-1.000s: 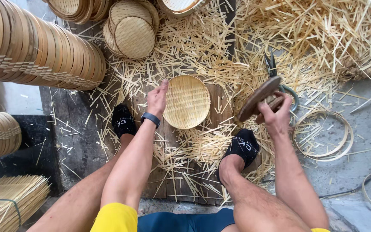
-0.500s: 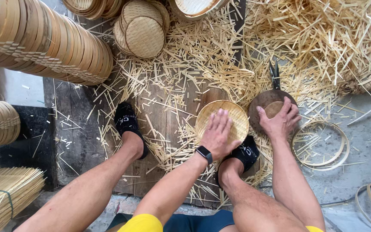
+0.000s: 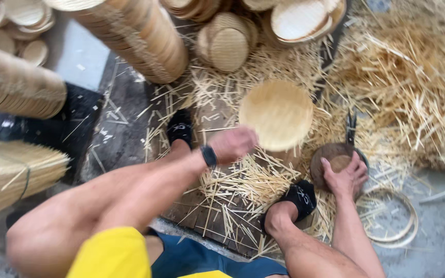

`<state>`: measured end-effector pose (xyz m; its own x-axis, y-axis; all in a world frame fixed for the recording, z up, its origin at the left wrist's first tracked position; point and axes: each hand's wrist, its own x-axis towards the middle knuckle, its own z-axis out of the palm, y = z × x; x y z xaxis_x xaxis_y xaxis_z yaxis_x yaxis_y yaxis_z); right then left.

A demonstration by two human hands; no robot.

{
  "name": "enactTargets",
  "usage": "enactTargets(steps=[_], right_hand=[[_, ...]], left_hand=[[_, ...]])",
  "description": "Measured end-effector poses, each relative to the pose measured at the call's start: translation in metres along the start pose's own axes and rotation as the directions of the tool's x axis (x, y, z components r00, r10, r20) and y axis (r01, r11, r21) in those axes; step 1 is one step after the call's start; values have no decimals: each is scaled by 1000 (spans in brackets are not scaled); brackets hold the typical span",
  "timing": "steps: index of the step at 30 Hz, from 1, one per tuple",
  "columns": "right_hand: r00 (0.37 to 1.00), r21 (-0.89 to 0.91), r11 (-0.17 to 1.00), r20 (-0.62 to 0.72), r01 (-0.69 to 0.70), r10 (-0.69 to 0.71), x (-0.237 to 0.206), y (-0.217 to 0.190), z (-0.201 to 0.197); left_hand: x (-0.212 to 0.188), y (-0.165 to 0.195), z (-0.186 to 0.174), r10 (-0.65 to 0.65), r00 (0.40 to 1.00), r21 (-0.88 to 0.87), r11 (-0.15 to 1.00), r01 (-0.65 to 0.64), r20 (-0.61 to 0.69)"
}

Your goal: The person sits on the floor of a bamboo basket workshop and assembles round woven bamboo trays. They trim bamboo strips with scissors, fit a woven bamboo mat into a wooden mold and rim, press the edges into place, and stack the finished baskets with others.

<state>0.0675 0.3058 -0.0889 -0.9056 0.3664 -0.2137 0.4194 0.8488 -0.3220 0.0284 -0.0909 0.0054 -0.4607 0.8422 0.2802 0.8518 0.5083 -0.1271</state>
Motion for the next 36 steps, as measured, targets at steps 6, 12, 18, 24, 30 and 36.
enactTargets(steps=[6, 12, 18, 24, 30, 36], right_hand=[[973, 115, 988, -219, 107, -80, -52, 4, -16], [968, 356, 933, -209, -53, 135, -146, 23, -13], [967, 308, 944, -180, -118, 179, -177, 37, -3], [972, 299, 954, -218, -23, 92, -170, 45, -13], [973, 343, 910, -97, 231, -210, -107, -18, -44], [818, 318, 816, 168, 483, -549, -33, -187, -94]], left_hand=[[-44, -216, -167, -403, 836, 268, 816, 513, -373], [-98, -268, -224, -613, 719, 213, 694, 688, -327], [-112, -280, -213, -763, 608, 59, 612, 789, -217], [-115, -280, -214, -725, 654, 141, 640, 756, -218], [-123, -277, -210, -687, 703, 158, 685, 711, -184], [-124, -265, -234, -605, 769, 132, 761, 635, -206]])
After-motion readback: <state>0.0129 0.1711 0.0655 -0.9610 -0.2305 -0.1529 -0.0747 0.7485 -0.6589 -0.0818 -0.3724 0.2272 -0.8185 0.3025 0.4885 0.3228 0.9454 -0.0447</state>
